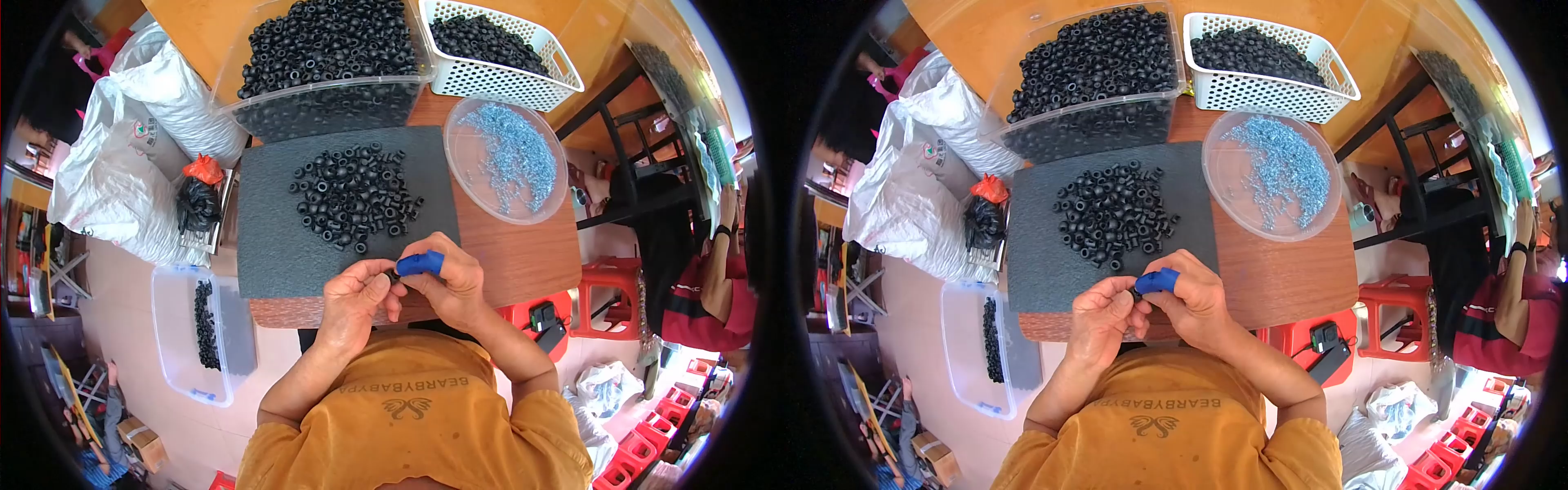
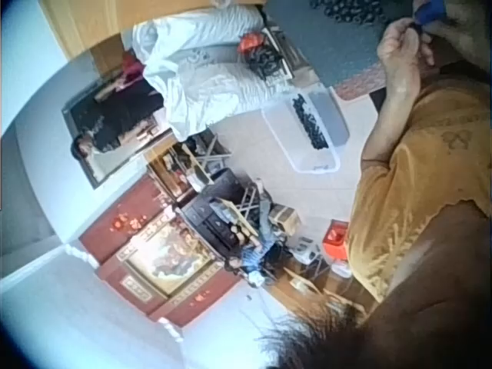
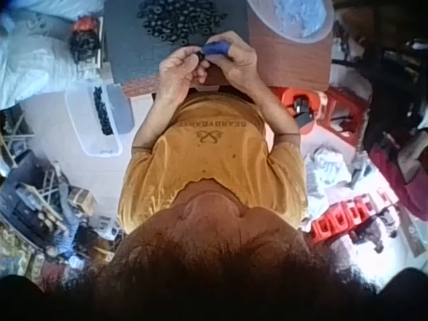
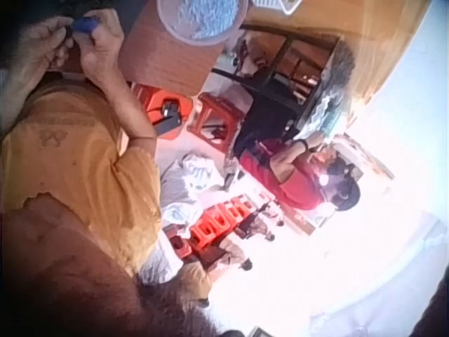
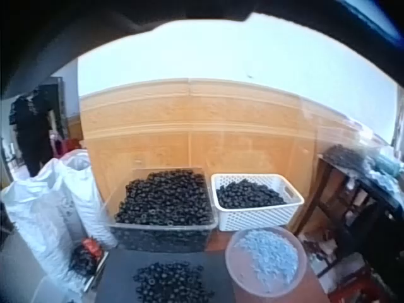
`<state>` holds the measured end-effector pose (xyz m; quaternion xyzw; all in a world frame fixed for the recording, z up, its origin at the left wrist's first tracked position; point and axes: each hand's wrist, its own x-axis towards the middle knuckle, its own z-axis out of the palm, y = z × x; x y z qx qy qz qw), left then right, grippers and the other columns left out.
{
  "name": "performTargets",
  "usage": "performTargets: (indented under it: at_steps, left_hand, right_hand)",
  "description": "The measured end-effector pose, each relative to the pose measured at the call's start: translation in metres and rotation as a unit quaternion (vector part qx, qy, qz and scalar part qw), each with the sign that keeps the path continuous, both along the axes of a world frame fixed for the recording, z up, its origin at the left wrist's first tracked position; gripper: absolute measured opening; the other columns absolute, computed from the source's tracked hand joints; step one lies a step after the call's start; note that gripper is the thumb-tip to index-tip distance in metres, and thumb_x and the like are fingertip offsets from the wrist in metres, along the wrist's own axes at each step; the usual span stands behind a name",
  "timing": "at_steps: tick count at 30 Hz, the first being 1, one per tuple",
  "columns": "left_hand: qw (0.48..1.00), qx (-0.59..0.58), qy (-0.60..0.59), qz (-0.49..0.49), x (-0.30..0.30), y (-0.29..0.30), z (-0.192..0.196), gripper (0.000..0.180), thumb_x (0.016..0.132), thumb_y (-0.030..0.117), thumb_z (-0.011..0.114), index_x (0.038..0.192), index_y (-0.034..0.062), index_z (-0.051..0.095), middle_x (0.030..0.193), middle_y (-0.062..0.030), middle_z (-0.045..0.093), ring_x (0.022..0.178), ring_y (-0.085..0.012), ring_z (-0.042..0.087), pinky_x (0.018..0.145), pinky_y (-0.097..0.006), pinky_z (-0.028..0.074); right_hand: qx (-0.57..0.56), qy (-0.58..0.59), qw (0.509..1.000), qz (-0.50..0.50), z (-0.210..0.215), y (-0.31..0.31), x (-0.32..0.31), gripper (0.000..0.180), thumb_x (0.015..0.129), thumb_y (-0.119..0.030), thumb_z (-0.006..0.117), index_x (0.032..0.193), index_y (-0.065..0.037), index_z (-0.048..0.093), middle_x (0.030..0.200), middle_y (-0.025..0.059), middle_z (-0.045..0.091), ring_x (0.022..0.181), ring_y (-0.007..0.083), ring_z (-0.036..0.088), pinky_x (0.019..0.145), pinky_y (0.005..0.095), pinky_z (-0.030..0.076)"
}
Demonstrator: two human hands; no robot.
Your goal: The person assembles black plastic bushings into blue plastic components by hand.
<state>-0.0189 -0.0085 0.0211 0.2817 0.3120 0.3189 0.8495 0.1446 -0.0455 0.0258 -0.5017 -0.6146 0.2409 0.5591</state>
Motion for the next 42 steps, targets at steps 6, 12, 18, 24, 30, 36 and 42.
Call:
performTargets:
  at_steps: [6, 12, 18, 24, 30, 36, 42]
  left_hand:
    - [1.000, -0.009, 0.008, -0.028, 0.000, 0.001, -0.002, 0.022, 0.093, 0.012, 0.055, 0.109, -0.0029, 0.054, 0.085, -0.0115, 0.063, 0.064, -0.0149, 0.058, 0.057, -0.027, 0.048]
    - [0.999, -0.029, -0.002, -0.036, 0.001, 0.000, -0.002, 0.021, 0.094, 0.013, 0.054, 0.108, -0.0022, 0.053, 0.081, -0.0096, 0.061, 0.063, -0.0147, 0.056, 0.058, -0.027, 0.049]
    - [0.999, -0.035, 0.004, -0.036, 0.002, 0.001, -0.005, 0.020, 0.094, 0.011, 0.053, 0.108, -0.0026, 0.053, 0.081, -0.0097, 0.061, 0.060, -0.0137, 0.056, 0.054, -0.025, 0.048]
    - [0.999, -0.018, 0.023, -0.031, 0.005, 0.003, -0.002, 0.021, 0.092, 0.010, 0.056, 0.107, -0.0047, 0.056, 0.080, -0.0118, 0.062, 0.057, -0.0138, 0.057, 0.049, -0.025, 0.048]
    - [0.999, -0.036, 0.009, -0.025, 0.007, 0.004, 0.000, 0.017, 0.089, 0.008, 0.059, 0.100, -0.0056, 0.059, 0.076, -0.0134, 0.063, 0.052, -0.0146, 0.056, 0.044, -0.025, 0.046]
    - [0.999, -0.041, 0.017, 0.005, 0.009, 0.004, 0.000, 0.014, 0.088, 0.005, 0.058, 0.098, -0.0053, 0.059, 0.074, -0.0135, 0.063, 0.051, -0.0152, 0.057, 0.045, -0.026, 0.047]
    - [0.999, -0.027, 0.018, 0.040, 0.013, 0.003, 0.001, 0.012, 0.088, 0.003, 0.058, 0.096, -0.0051, 0.060, 0.080, -0.0107, 0.064, 0.059, -0.0147, 0.060, 0.054, -0.027, 0.051]
  right_hand:
    - [0.029, -0.023, 0.999, 0.011, 0.000, 0.002, 0.005, 0.017, 0.068, 0.005, 0.070, 0.082, -0.003, 0.064, 0.086, 0.0074, 0.063, 0.074, 0.0213, 0.057, 0.061, 0.0304, 0.045]
    - [0.020, -0.018, 0.999, 0.031, 0.000, 0.003, 0.006, 0.017, 0.068, 0.004, 0.071, 0.081, -0.003, 0.063, 0.085, 0.0066, 0.063, 0.072, 0.0215, 0.056, 0.061, 0.0308, 0.044]
    - [0.004, -0.034, 0.998, 0.043, -0.002, 0.006, 0.013, 0.018, 0.066, 0.004, 0.072, 0.080, -0.004, 0.063, 0.083, 0.0051, 0.063, 0.072, 0.0207, 0.056, 0.059, 0.0302, 0.044]
    - [0.004, -0.037, 0.998, 0.044, -0.001, 0.008, 0.014, 0.020, 0.064, 0.006, 0.072, 0.079, -0.004, 0.063, 0.083, 0.0042, 0.063, 0.074, 0.0206, 0.057, 0.060, 0.0304, 0.045]
    - [0.004, -0.024, 0.998, 0.055, -0.001, 0.009, 0.015, 0.020, 0.065, 0.007, 0.071, 0.079, -0.005, 0.064, 0.084, 0.0045, 0.063, 0.074, 0.0203, 0.057, 0.059, 0.0296, 0.045]
    - [0.029, -0.052, 0.997, 0.041, 0.002, 0.008, 0.013, 0.032, 0.065, 0.004, 0.073, 0.094, -0.003, 0.062, 0.085, 0.0081, 0.063, 0.075, 0.0237, 0.058, 0.061, 0.0321, 0.046]
    - [0.069, -0.175, 0.982, -0.001, 0.004, 0.002, 0.008, 0.038, 0.063, -0.005, 0.076, 0.096, 0.002, 0.059, 0.092, 0.0142, 0.061, 0.074, 0.0302, 0.056, 0.062, 0.0365, 0.047]
